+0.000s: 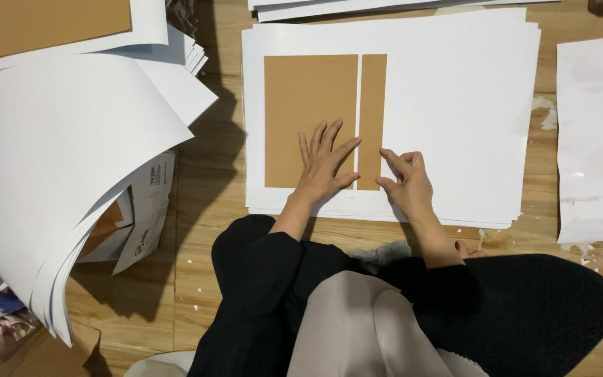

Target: The person assembles paper crafts by applying glue to brown cardboard pieces using a roller and placing them onto white paper sheets. They arrange multiple pieces in a pattern, then flip the sheet and wipe the back with a cloth.

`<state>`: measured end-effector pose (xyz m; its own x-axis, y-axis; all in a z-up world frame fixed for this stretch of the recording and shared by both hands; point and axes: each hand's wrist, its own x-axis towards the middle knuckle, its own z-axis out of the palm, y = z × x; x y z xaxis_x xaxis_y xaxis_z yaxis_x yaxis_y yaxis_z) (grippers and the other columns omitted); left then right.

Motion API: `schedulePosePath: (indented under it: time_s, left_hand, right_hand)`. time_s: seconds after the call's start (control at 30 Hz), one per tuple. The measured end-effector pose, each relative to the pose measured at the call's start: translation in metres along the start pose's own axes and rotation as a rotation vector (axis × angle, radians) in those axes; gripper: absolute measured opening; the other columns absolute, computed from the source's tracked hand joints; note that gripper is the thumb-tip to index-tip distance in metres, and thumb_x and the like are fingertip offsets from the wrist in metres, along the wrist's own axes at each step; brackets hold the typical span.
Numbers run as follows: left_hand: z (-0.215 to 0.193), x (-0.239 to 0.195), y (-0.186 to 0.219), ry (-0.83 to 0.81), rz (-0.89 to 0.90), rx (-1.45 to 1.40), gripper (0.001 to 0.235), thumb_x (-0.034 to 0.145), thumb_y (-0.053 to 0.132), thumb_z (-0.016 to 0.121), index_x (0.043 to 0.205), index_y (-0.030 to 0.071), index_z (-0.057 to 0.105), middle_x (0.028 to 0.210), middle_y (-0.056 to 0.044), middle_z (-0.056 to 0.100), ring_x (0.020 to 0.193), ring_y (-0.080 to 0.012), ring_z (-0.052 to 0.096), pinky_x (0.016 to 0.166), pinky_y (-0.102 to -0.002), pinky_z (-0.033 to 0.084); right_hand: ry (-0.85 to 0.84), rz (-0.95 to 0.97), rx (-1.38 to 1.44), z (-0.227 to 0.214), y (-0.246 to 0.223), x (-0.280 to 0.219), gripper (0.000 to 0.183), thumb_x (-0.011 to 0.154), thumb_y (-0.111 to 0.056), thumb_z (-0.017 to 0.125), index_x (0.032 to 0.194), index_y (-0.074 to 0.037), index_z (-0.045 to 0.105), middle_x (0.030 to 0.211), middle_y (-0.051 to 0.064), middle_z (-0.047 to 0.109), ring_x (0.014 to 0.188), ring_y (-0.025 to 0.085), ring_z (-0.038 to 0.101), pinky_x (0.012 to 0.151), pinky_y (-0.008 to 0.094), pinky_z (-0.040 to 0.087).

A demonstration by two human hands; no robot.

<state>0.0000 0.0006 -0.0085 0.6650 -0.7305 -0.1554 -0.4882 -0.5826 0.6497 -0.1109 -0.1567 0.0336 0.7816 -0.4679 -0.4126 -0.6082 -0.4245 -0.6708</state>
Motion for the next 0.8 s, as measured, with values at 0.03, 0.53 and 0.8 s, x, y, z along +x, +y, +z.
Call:
schedulePosePath:
  time_s: [0.03, 0.53, 0.8]
  left_hand:
    - [0.0, 0.0, 0.001, -0.001, -0.001, -0.001, 0.066, 0.071, 0.05, 0.067, 0.131, 0.035, 0.043, 0.148, -0.004, 0.016, 0.137, -0.0301, 0.003, 0.103, -0.059, -0.013]
    - [-0.001, 0.0, 0.001, 0.002, 0.004, 0.003, 0.065, 0.072, 0.051, 0.065, 0.131, 0.036, 0.041, 0.148, -0.004, 0.016, 0.137, -0.0311, 0.004, 0.103, -0.06, -0.012]
    - [-0.014, -0.007, 0.007, 0.137, -0.009, -0.259, 0.062, 0.083, 0.044, 0.047, 0.137, 0.021, 0.028, 0.14, -0.005, 0.034, 0.134, -0.0275, 0.021, 0.107, -0.054, -0.008]
  right_hand:
    - [-0.001, 0.001, -0.001, 0.0, 0.0, -0.001, 0.052, 0.073, -0.01, 0.072, 0.121, -0.023, 0.058, 0.098, 0.003, 0.04, 0.074, 0.023, 0.055, 0.07, 0.037, 0.043]
    - [0.004, -0.023, -0.027, 0.002, 0.003, -0.001, 0.052, 0.074, -0.012, 0.071, 0.122, -0.026, 0.056, 0.1, 0.003, 0.04, 0.072, 0.022, 0.055, 0.072, 0.039, 0.044]
    - [-0.006, 0.058, 0.488, -0.025, -0.003, -0.007, 0.052, 0.08, -0.007, 0.062, 0.129, -0.004, 0.045, 0.104, 0.011, 0.042, 0.078, 0.016, 0.045, 0.064, 0.027, 0.047]
